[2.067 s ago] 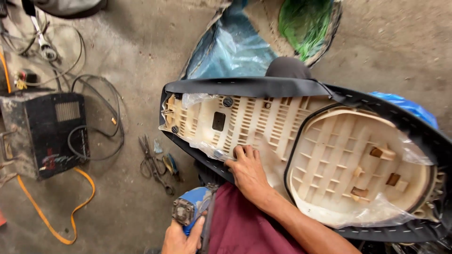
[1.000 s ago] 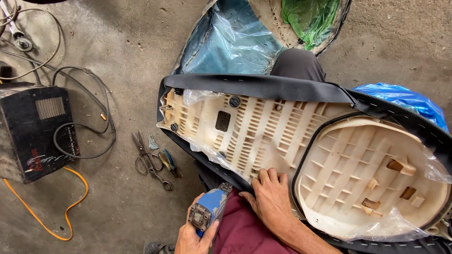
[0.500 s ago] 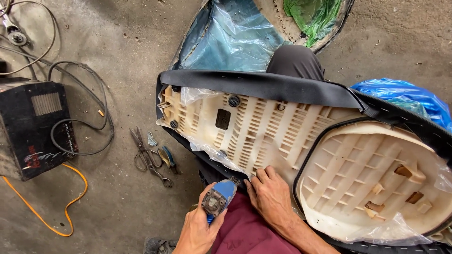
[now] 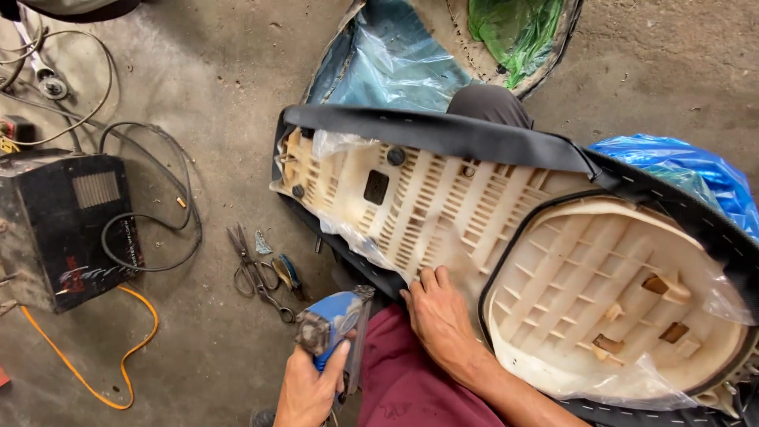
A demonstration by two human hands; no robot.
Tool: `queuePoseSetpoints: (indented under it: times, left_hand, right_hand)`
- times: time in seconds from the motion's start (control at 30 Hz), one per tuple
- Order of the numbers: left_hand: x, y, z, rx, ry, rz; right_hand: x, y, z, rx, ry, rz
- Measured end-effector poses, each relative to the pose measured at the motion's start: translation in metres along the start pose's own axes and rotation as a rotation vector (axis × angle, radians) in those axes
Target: The person uses a pneumatic staple gun to attach a black fabric cover to the underside of a motorcycle seat base. They repeatedly staple the edges, pull the fabric taut, and adjust the seat's position on their lap to reach different areas.
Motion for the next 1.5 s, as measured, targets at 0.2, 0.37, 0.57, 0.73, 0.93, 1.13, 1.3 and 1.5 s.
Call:
queuePoseSetpoints:
  times: [0.2, 0.37, 0.57, 0.73, 0.93, 1.13, 1.3, 1.5]
  left_hand:
    - [0.004, -0.04, -0.001, -0.049, 0.093, -0.106]
    - [0.036, -0.079, -0.026, -0.51, 0.088, 0.322]
    - [0.082, -0.018, -0.053, -1.454, -0.494, 0.714]
    - [0.146, 0.096, 0.001, -1.724, -1.699, 0.885]
    - [0.129, 0.15, 0.037, -1.668, -1.461, 0.926]
    - [0.147, 0.163, 0.067, -1.759, -1.581, 0.78]
    - [0.139, 0.157, 0.052, -1.788, -1.357, 0.798]
    - [0.118, 0.144, 0.035, -1.509, -0.853, 0.927]
  right_hand:
    - [0.019, 0.016, -0.006, -0.011, -0.43, -0.01]
    - [0.048, -0.013, -0.08, 0.061, -0.673, -0.049]
    - [0.045, -0.118, -0.127, 0.716, -0.641, -0.531]
    - [0.056, -0.163, -0.163, 0.665, -0.299, -0.822]
    - [0.056, -0.104, -0.147, 0.345, -0.331, -0.471]
    - [0.062, -0.064, -0.128, 0.149, -0.278, -0.537]
    - [0.04, -0.078, -0.126, 0.391, -0.363, 0.073]
    - [0.05, -0.06, -0.107, 1.314, -0.014, -0.271]
Point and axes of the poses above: each hand's wrist, its own x-axis towards the middle knuckle, its own z-axis out of the palm, y = z × x, the point moved 4 cm from there along x, towards the middle knuckle
